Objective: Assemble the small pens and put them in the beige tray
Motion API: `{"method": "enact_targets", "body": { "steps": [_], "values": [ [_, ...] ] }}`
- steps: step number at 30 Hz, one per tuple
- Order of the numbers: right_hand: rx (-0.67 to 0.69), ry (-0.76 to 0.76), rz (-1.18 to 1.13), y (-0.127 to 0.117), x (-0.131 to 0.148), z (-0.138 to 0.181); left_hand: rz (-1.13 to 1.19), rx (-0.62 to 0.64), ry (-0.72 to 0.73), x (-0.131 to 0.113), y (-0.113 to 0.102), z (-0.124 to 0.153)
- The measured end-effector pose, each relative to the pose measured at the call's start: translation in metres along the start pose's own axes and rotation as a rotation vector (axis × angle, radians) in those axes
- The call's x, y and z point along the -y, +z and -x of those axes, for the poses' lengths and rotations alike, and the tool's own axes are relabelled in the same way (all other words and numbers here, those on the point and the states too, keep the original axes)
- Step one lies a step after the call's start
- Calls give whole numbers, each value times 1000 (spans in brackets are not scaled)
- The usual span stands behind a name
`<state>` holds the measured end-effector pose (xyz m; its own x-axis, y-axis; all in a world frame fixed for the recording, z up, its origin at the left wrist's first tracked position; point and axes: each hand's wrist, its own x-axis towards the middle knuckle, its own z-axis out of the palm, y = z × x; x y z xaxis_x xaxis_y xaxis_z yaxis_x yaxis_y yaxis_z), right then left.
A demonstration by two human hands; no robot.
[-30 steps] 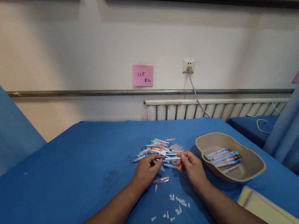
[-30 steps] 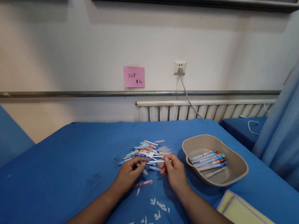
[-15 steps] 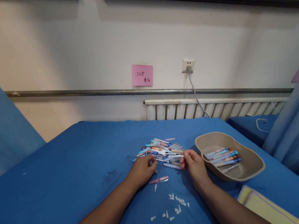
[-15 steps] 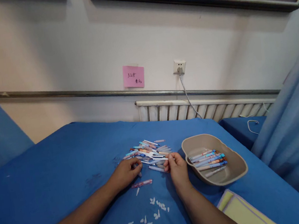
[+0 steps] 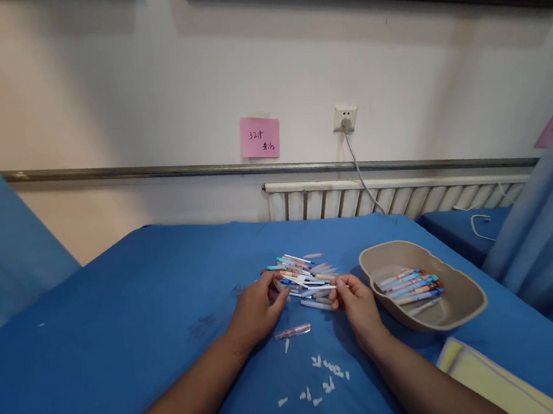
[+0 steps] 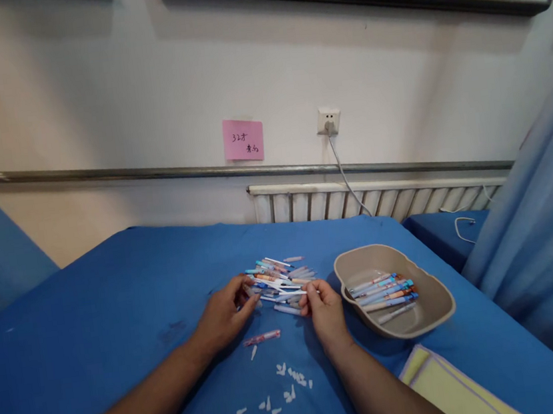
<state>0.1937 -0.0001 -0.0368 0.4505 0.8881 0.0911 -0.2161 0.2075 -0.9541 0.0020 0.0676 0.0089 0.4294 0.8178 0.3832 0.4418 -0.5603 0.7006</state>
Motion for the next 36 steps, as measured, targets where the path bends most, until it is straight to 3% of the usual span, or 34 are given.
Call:
{"method": "enact_targets", "body": {
  "steps": [8, 14, 20, 30, 36],
  "values": [
    [14, 9, -11, 1, 1, 1, 552, -125, -269, 13, 16, -10],
    [21, -7, -30, 2, 2, 2, 829, -81, -434, 3, 18, -9],
    [25, -22, -31, 2, 4, 4, 881, -43, -426, -1, 21, -6],
    [92, 116, -201, 9, 4, 8, 814, -153, -320, -7, 25, -3],
    [112, 156, -232, 4, 2, 8, 799, -144, -297, -9, 26, 0]
  ]
}}
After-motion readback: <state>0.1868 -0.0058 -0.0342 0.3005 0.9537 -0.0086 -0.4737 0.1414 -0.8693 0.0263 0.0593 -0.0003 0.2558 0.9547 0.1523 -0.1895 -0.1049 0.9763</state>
